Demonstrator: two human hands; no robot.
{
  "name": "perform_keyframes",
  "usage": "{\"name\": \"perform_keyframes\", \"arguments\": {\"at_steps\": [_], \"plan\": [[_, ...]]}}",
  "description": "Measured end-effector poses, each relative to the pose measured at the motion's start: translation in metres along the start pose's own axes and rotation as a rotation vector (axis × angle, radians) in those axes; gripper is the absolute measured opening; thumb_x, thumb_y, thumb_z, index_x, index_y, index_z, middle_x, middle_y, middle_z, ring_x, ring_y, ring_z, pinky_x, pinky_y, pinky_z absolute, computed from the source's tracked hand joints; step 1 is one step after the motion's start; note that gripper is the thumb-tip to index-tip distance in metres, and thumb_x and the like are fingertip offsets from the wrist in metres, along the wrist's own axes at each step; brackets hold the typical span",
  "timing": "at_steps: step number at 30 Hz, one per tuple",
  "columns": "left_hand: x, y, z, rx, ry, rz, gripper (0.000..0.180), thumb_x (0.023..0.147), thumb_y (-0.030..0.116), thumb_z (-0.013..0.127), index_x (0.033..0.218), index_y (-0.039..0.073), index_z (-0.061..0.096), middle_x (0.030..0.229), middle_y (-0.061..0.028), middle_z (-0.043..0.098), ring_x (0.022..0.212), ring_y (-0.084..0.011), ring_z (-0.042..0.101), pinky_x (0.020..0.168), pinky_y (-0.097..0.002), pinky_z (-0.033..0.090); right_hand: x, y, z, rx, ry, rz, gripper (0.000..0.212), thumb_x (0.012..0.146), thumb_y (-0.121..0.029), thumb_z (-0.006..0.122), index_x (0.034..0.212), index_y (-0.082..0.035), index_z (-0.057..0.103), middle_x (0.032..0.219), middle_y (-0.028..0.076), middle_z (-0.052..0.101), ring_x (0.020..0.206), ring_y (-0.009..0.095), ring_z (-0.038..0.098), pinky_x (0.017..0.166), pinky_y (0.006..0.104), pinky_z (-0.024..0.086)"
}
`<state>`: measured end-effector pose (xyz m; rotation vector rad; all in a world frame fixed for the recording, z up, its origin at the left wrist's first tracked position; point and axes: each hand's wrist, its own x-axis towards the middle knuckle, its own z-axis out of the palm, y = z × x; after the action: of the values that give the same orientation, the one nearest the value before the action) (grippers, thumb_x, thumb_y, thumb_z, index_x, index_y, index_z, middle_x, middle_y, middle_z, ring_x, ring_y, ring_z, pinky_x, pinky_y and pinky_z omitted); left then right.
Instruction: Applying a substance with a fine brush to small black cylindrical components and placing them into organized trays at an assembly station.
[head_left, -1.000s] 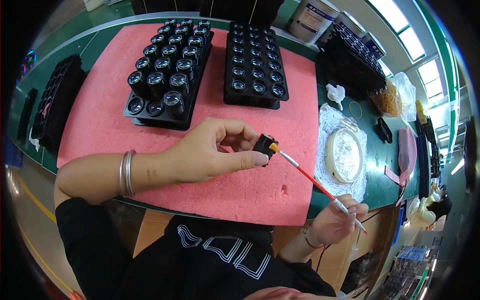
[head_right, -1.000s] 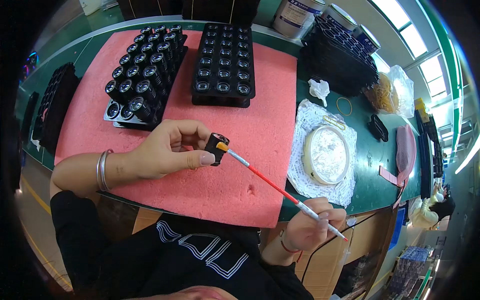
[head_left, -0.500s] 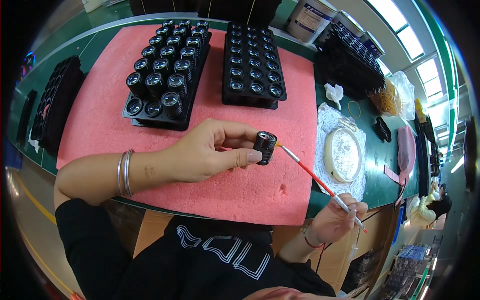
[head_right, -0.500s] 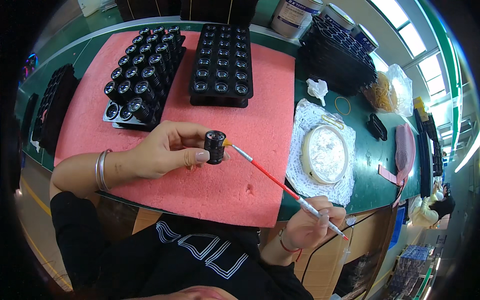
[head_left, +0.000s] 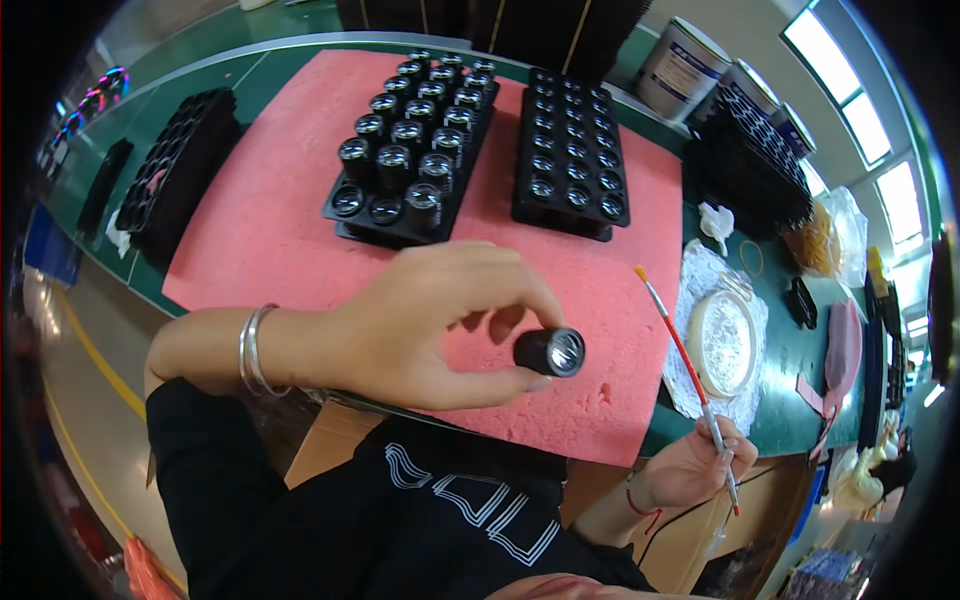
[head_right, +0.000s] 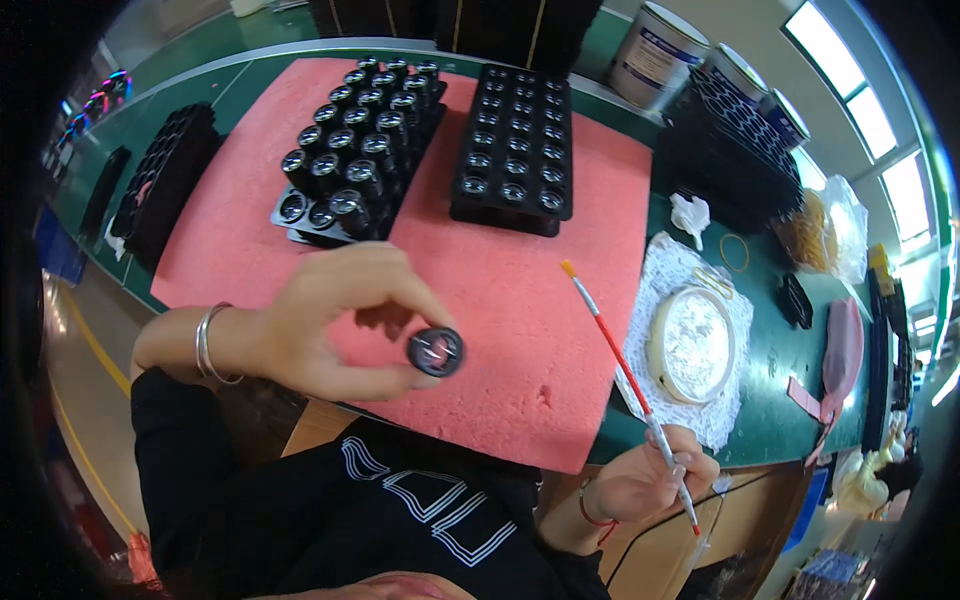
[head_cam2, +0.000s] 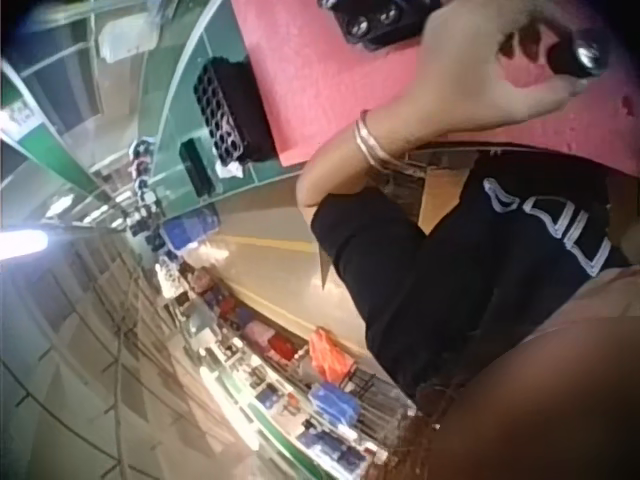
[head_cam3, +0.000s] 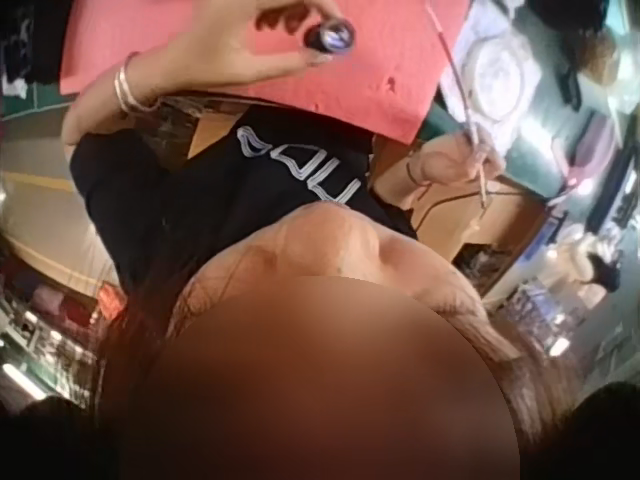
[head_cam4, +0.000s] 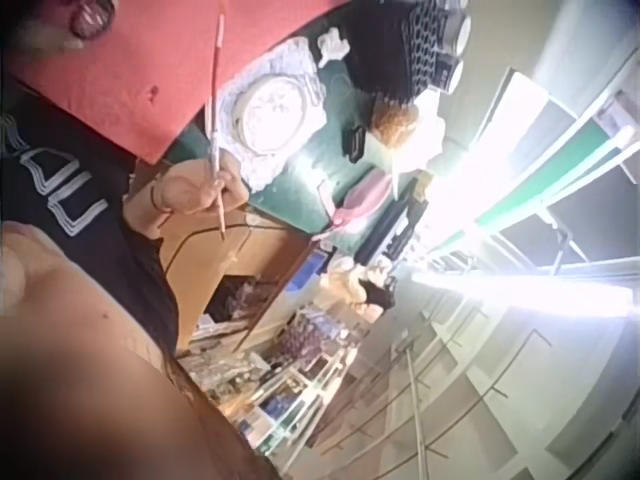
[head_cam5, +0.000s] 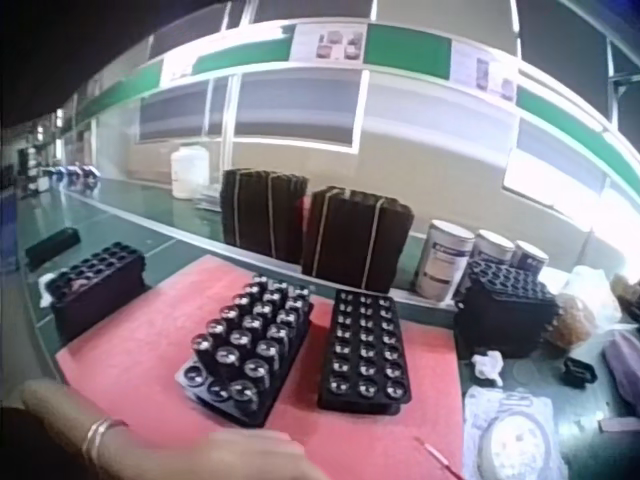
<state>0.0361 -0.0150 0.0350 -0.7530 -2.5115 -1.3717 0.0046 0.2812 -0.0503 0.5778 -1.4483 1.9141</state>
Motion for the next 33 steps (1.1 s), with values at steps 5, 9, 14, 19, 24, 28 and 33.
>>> {"name": "perform_keyframes", "arguments": {"at_steps": [5,9,14,19,24,28,33], "plan": [[-0.031,0.0,-0.028,0.312,0.441,-0.119,0.03,0.063,0.009,0.07,0.09,0.005,0.058,0.068,0.0011,0.053,0.057,-0.0075,0.045,0.049,-0.0189,0.034,-0.001,0.001,0.004,-0.061,0.052,-0.029,0.019,0.084,-0.017,0.043,0.089,0.001,0.045,0.081,0.015,0.054,0.074,0.016,0.052,0.07,0.026,0.041],[-0.047,-0.023,-0.04,0.503,0.564,-0.32,0.029,0.063,0.009,0.071,0.088,0.004,0.059,0.066,0.0002,0.052,0.057,-0.0065,0.043,0.049,-0.0186,0.034,0.001,0.0,0.019,-0.186,0.231,-0.024,0.019,0.078,-0.018,0.039,0.074,0.0,0.039,0.059,0.015,0.047,0.057,0.016,0.044,0.058,0.0278,0.034],[-0.047,-0.036,-0.043,0.448,0.566,-0.403,0.025,0.064,0.011,0.073,0.078,0.0,0.056,0.057,0.0003,0.043,0.053,-0.007,0.037,0.048,-0.0205,0.032,0.001,0.0,0.024,-0.204,0.286,-0.049,0.017,0.076,-0.017,0.039,0.073,0.0,0.038,0.055,0.014,0.045,0.055,0.016,0.042,0.055,0.027,0.031],[-0.045,-0.035,-0.039,0.412,0.545,-0.53,0.023,0.065,0.005,0.071,0.08,-0.001,0.054,0.059,0.0042,0.032,0.054,-0.0029,0.029,0.047,-0.0181,0.024,-0.003,0.004,0.001,-0.028,0.034,-0.074,0.018,0.082,-0.014,0.039,0.087,0.002,0.044,0.077,0.016,0.052,0.072,0.018,0.053,0.068,0.0276,0.042],[-0.044,-0.024,-0.032,0.494,0.612,-0.473,0.023,0.066,0.016,0.072,0.073,0.001,0.056,0.051,-0.0005,0.038,0.047,-0.0075,0.035,0.044,-0.0224,0.029,-0.006,0.002,-0.001,-0.075,0.056,-0.064,0.018,0.081,-0.015,0.04,0.087,0.002,0.043,0.077,0.017,0.051,0.072,0.018,0.051,0.066,0.0277,0.042],[-0.016,0.014,-0.031,0.857,0.679,-0.363,0.022,0.066,0.021,0.071,0.07,0.004,0.056,0.052,-0.0019,0.043,0.047,-0.0093,0.041,0.043,-0.0219,0.033,-0.005,0.002,0.001,-0.034,0.08,-0.088,0.02,0.08,-0.017,0.04,0.087,0.002,0.042,0.075,0.017,0.051,0.07,0.019,0.05,0.065,0.0291,0.041],[0.065,0.018,-0.019,0.759,0.188,-0.333,0.029,0.07,0.027,0.067,0.08,0.002,0.058,0.066,-0.0076,0.057,0.058,-0.017,0.055,0.056,-0.0253,0.043,0.0,0.001,0.012,-0.111,0.239,-0.116,0.019,0.078,-0.017,0.041,0.082,0.001,0.038,0.061,0.018,0.049,0.057,0.019,0.046,0.055,0.0276,0.036]]}}
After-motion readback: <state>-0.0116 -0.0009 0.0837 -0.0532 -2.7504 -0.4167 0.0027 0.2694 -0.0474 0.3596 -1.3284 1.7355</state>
